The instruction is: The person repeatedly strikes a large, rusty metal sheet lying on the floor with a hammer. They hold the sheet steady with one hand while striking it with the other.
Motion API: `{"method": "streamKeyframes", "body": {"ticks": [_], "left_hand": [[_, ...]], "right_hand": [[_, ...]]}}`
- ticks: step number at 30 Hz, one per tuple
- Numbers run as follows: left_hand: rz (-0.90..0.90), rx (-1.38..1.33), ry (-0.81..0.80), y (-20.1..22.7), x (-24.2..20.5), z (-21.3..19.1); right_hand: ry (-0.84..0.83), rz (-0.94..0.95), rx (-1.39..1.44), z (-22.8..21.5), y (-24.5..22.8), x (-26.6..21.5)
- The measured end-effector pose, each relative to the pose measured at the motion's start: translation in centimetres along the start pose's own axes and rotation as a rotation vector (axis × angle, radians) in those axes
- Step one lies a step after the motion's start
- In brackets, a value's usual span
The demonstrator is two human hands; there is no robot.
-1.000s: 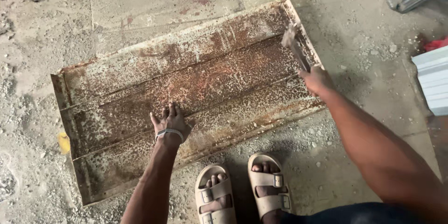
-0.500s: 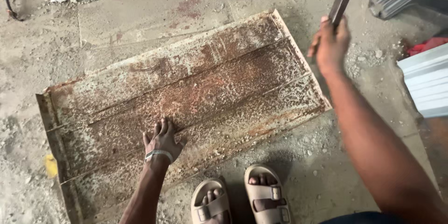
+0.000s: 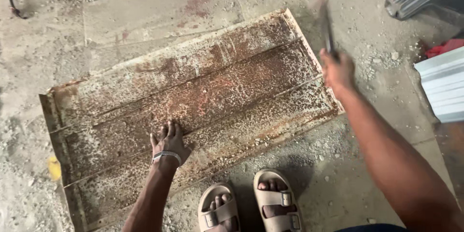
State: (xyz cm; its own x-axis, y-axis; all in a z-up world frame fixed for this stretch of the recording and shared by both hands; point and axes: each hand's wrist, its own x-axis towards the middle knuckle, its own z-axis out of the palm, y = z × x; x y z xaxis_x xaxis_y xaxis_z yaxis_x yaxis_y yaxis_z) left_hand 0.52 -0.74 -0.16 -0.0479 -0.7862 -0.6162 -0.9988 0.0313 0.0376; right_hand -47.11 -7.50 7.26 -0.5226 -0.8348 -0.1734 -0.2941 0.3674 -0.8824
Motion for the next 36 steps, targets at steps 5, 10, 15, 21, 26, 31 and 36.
{"method": "streamKeyframes", "body": {"ticks": [5,10,15,21,26,31,36], "left_hand": [[-0.007,-0.035,0.004,-0.2,0.0,0.5],[0.011,-0.047,0.011,-0.1,-0.5,0.7],[0.025,-0.053,-0.015,-0.1,-0.4,-0.2],[0.015,-0.068,-0.024,0.1,-0.7,-0.3],[0.016,-0.040,-0.013,-0.1,-0.7,0.3],[-0.006,-0.071,-0.020,0.1,-0.5,0.8],[-0.016,-0.066,-0.027,-0.3,-0.7,0.3]], "right_hand": [[0.179,-0.475,0.177,-0.8,-6.7,4.2],[0.274,-0.479,-0.237,3.9,-1.5,6.9],[0.024,-0.138,-1.116,5.0,6.1,5.7],[0.003,-0.046,-0.451,3.4,1.2,4.3],[0.229,-0.563,0.050,0.9,-4.8,6.7],[0.247,-0.546,0.249,2.9,-0.5,8.7],[-0.258,-0.054,-1.121,4.0,4.8,6.0]]}}
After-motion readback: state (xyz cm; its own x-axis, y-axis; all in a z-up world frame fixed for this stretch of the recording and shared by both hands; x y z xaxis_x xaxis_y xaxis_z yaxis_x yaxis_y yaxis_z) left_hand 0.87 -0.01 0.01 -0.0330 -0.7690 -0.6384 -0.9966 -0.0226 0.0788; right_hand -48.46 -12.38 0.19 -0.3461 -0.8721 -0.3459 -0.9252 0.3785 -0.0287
